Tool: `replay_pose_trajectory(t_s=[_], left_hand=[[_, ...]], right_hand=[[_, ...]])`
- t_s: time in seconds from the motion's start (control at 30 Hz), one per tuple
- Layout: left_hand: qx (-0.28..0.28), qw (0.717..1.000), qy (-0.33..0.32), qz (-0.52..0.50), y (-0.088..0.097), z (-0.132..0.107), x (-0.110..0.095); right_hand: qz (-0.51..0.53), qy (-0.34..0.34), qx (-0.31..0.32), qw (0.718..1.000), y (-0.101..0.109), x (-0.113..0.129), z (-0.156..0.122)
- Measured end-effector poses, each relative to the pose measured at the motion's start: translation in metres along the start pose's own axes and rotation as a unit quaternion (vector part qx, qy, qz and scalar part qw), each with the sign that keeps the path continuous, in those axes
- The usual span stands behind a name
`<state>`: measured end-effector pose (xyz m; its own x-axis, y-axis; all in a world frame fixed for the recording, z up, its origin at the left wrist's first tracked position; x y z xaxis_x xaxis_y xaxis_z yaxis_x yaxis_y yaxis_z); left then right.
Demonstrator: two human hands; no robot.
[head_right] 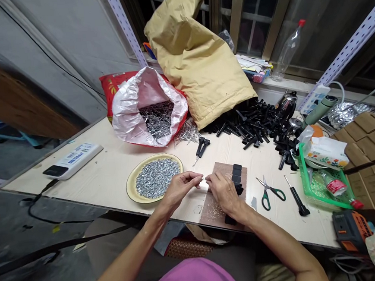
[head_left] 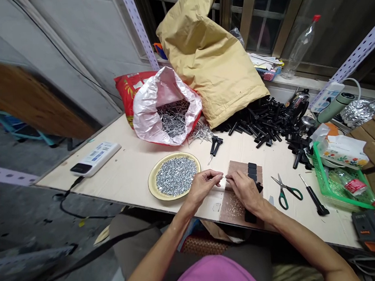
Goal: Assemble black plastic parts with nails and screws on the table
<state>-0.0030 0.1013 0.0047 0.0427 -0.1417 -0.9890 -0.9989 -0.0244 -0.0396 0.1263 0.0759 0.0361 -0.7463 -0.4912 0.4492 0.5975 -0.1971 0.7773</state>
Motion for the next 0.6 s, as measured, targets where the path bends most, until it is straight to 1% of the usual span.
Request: replay_pose_trajectory(t_s=[0.07, 0.17, 0.27, 0.37, 0.43, 0.5, 0.6], left_hand=[[0.004, 1.000, 0.000, 0.006, -0.003, 0.000, 0.001], [0.023, 0.999, -0.004, 0.027, -0.010, -0.001, 0.003], [0.055, 0.998, -0.002, 0.027, -0.022, -0.005, 0.010], [0.058, 0.998, -0.002, 0.015, -0.032, -0.007, 0.022], [0.056, 0.998, -0.012, 0.031, -0.038, -0.010, 0.030], [0.053, 0.996, -0.041, 0.065, -0.044, -0.014, 0.036], [0.049, 0.987, -0.100, 0.119, -0.052, -0.024, 0.042]], right_hand=[[-0.016, -0.009, 0.002, 1.000, 0.000, -0.002, -0.003], [0.019, -0.040, 0.015, 0.999, 0.004, -0.010, -0.006], [0.047, -0.047, 0.012, 0.998, 0.017, -0.026, -0.009], [0.026, -0.072, -0.014, 0.997, 0.037, -0.058, -0.019], [0.002, -0.097, -0.032, 0.995, 0.046, -0.084, -0.027], [-0.021, -0.110, -0.034, 0.993, 0.050, -0.106, -0.031], [-0.056, -0.101, -0.015, 0.993, 0.045, -0.130, -0.024]])
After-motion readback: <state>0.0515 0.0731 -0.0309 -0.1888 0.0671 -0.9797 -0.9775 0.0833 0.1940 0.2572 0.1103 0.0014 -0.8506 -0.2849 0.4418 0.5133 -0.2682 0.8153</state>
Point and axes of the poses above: each hand's wrist, its own z-axis towards the middle knuckle, its own y-axis out of the back of the hand, x = y × z, the point moved 7 cm from there along z, towards the middle knuckle, and after that the axes turned 8 degrees about -x, right-handed, at the moved point
